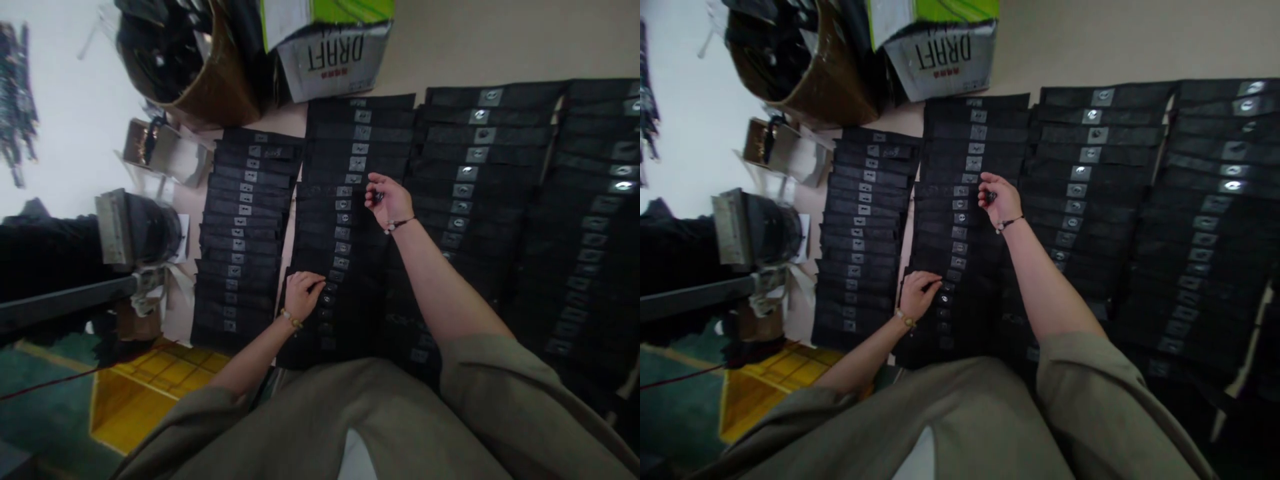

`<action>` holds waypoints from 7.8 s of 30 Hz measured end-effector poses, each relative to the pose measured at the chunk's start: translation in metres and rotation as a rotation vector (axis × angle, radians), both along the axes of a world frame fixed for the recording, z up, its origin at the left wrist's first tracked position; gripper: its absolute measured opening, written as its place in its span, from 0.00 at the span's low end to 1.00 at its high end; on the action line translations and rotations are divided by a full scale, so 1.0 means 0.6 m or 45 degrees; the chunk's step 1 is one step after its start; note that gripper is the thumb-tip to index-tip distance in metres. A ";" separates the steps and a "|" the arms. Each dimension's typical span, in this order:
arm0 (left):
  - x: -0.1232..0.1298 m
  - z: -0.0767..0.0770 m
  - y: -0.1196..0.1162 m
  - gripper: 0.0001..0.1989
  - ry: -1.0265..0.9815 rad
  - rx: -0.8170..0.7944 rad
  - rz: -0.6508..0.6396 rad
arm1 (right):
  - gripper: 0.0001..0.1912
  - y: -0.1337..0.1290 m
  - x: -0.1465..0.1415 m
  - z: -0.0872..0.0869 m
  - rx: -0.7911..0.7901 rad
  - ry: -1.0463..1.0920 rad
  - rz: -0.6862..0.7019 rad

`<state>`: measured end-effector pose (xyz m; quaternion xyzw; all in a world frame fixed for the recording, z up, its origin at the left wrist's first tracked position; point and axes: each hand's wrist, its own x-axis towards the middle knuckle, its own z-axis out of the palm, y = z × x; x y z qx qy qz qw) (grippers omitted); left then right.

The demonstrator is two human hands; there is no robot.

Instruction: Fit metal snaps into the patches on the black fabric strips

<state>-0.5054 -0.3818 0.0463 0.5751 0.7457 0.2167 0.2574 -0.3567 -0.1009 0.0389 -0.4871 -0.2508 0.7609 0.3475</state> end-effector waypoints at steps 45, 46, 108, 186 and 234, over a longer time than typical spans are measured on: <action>0.020 0.018 0.147 0.12 0.121 0.177 -0.499 | 0.18 -0.217 0.057 0.028 0.093 -0.398 0.547; 0.016 0.020 0.172 0.12 0.117 0.196 -0.489 | 0.18 -0.195 0.050 0.029 0.090 -0.360 0.546; -0.053 -0.057 0.472 0.08 0.187 0.176 -0.551 | 0.07 0.060 -0.002 -0.036 -0.039 -0.036 0.014; -0.033 -0.059 0.527 0.12 0.237 0.127 -0.386 | 0.06 0.131 -0.002 -0.034 0.051 -0.315 0.272; -0.033 -0.062 0.583 0.11 0.191 0.105 -0.242 | 0.11 0.140 -0.001 -0.031 -0.056 -0.264 0.218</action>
